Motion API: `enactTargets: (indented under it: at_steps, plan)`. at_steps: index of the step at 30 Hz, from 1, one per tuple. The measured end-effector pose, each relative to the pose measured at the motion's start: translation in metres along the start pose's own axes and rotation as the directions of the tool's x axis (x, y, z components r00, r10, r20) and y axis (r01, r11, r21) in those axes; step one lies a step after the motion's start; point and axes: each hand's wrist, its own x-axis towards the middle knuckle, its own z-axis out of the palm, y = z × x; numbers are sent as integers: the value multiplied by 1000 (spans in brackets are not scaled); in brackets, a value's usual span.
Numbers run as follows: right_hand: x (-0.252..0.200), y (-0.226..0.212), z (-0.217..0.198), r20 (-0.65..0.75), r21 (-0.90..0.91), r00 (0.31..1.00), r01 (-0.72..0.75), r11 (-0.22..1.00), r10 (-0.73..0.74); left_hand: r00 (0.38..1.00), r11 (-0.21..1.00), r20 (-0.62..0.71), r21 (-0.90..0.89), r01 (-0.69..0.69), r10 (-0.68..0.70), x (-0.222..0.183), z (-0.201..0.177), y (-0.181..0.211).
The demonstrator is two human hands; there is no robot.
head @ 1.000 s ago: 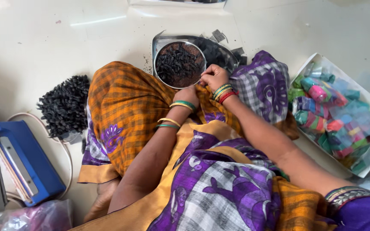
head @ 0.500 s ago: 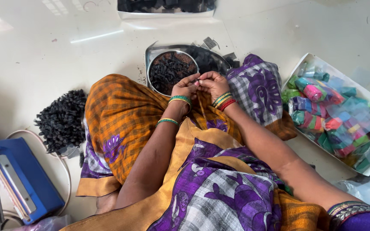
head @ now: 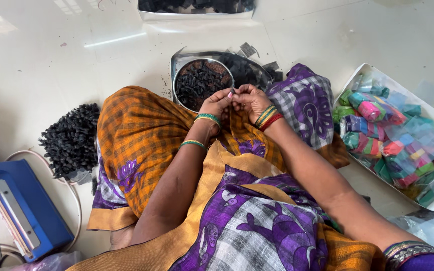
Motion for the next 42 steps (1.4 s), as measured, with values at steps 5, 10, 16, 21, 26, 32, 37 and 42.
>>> enactTargets:
  at_steps: [5, 10, 16, 21, 26, 32, 37, 42]
  plan:
    - [4, 5, 5, 45, -295, 997, 74, 952, -64, 997, 997, -30, 7, -75, 75, 21, -20, -5]
    - [-1, -1, 8, 124, -344, 975, 215, 914, -183, 997, 887, -77, 462, 12, 27, 26, -21, -3]
    - [2, 5, 11, 303, -629, 929, 363, 688, -213, 1000, 850, 16, 527, 12, -24, 36, -38, -4]
    - [-2, 5, 18, 237, -680, 937, 349, 645, -256, 996, 747, -3, 662, -67, 92, 33, -33, -7]
    - [-4, 1, 16, 270, -691, 929, 371, 620, -254, 976, 638, -35, 762, -113, 215, 17, -19, 6]
    - [0, 4, 16, 131, -706, 983, 186, 683, -133, 978, 450, -11, 889, -86, 209, 12, -17, 8]
    - [-2, 10, 26, 61, -788, 959, 216, 577, -275, 950, 414, -8, 901, -128, 311, 19, -18, 2]
    - [-4, 10, 34, 118, -907, 879, 285, 311, -462, 916, 376, 4, 911, -169, 402, 24, -12, -7]
